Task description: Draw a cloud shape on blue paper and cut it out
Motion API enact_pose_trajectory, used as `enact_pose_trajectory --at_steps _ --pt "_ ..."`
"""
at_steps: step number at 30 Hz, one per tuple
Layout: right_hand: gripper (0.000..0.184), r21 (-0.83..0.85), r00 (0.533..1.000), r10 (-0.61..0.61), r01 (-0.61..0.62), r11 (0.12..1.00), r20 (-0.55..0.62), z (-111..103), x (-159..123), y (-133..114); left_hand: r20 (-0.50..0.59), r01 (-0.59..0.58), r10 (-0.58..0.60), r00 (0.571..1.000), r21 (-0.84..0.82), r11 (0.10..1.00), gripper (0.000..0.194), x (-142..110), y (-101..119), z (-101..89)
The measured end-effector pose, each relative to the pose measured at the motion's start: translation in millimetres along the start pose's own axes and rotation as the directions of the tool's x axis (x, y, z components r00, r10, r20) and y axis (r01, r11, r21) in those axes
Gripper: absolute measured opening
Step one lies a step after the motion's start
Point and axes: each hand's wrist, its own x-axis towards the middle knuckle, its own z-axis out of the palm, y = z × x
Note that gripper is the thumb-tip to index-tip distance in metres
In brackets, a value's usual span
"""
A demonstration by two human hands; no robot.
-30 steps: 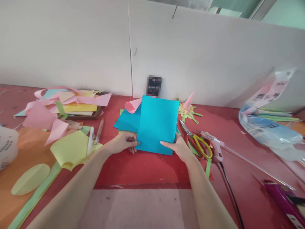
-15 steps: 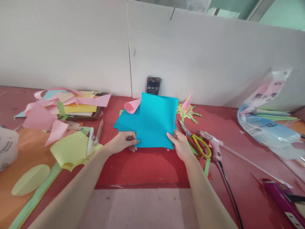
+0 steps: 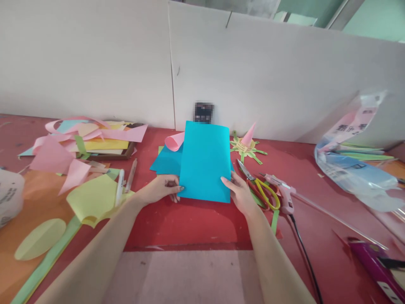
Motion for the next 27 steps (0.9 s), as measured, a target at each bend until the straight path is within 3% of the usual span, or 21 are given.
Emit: enact_pose_trajectory --at_steps 3,5,12,19,27 --pt "0.057 0.039 0.986 0.094 -0.100 0.994 0.141 1.7 -5.3 -4.4 0.045 0.010 -0.011 0.999 0.029 1.000 0.028 -0.7 0.5 1.5" --pt "0.061 0.036 0.981 0.122 -0.129 0.991 0.150 1.6 -6.0 -4.7 0.065 0.020 -0.023 0.998 0.048 0.999 0.029 -0.9 0.7 3.4" --pt "0.059 -0.007 0.994 0.000 0.001 1.000 0.109 -1.4 3.2 1.0 0.072 0.027 -0.033 0.997 0.086 0.996 0.030 0.9 -1.3 4.2" --pt "0.041 0.126 0.992 -0.059 0.045 0.991 0.109 0.7 4.4 1.4 0.072 0.016 -0.023 0.997 0.097 0.995 0.029 1.5 -2.4 3.7" --pt "0.049 0.081 0.992 -0.074 0.082 0.993 -0.099 -3.3 11.0 9.6 0.069 0.015 -0.021 0.997 0.087 0.996 0.028 2.5 -1.4 4.7"
